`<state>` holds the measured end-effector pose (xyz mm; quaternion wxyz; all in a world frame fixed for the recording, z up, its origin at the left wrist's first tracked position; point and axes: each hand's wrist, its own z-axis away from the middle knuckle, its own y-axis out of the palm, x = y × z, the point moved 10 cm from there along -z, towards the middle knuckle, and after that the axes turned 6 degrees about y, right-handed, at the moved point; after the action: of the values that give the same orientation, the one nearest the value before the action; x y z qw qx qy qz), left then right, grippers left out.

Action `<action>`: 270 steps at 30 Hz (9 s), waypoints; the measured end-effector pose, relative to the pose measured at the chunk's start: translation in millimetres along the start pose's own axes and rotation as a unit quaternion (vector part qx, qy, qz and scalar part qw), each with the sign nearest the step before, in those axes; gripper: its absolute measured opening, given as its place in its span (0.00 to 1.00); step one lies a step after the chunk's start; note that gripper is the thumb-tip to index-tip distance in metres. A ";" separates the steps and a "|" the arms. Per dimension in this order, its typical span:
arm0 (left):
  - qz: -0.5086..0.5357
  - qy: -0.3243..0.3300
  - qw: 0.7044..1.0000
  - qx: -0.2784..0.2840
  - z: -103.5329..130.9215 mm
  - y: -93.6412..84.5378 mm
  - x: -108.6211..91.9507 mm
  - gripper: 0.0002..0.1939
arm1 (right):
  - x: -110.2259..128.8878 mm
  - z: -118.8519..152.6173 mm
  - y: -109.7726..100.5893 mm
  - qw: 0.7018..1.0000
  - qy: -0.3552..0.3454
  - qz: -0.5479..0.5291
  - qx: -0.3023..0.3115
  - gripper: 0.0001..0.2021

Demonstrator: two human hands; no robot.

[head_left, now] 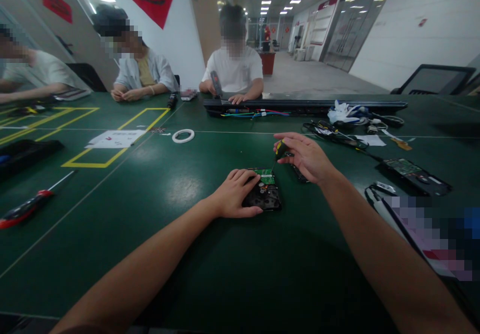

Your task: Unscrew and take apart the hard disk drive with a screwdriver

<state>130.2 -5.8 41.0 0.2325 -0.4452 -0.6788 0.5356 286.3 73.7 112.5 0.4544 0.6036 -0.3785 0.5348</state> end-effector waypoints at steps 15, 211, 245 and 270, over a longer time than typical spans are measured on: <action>-0.001 0.002 1.000 -0.001 -0.5 -1.1 -1.2 0.51 | -2.5 -3.3 -7.1 0.999 -0.007 -0.014 -0.028 0.06; 0.008 -0.002 1.000 0.002 -0.6 -0.1 -0.5 0.51 | -10.2 -5.2 -0.6 1.000 0.012 0.005 0.004 0.10; 0.002 0.002 1.000 -0.004 -0.3 0.1 -0.9 0.50 | -3.1 -4.6 -4.3 1.000 -0.010 0.001 -0.016 0.08; 0.004 0.002 1.000 0.001 0.2 1.6 0.5 0.51 | -4.1 -4.0 -5.2 0.999 -0.008 -0.014 -0.034 0.08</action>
<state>130.4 -5.4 39.3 0.2316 -0.4488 -0.6761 0.5365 289.4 78.9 107.8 0.4790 0.5972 -0.3913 0.5107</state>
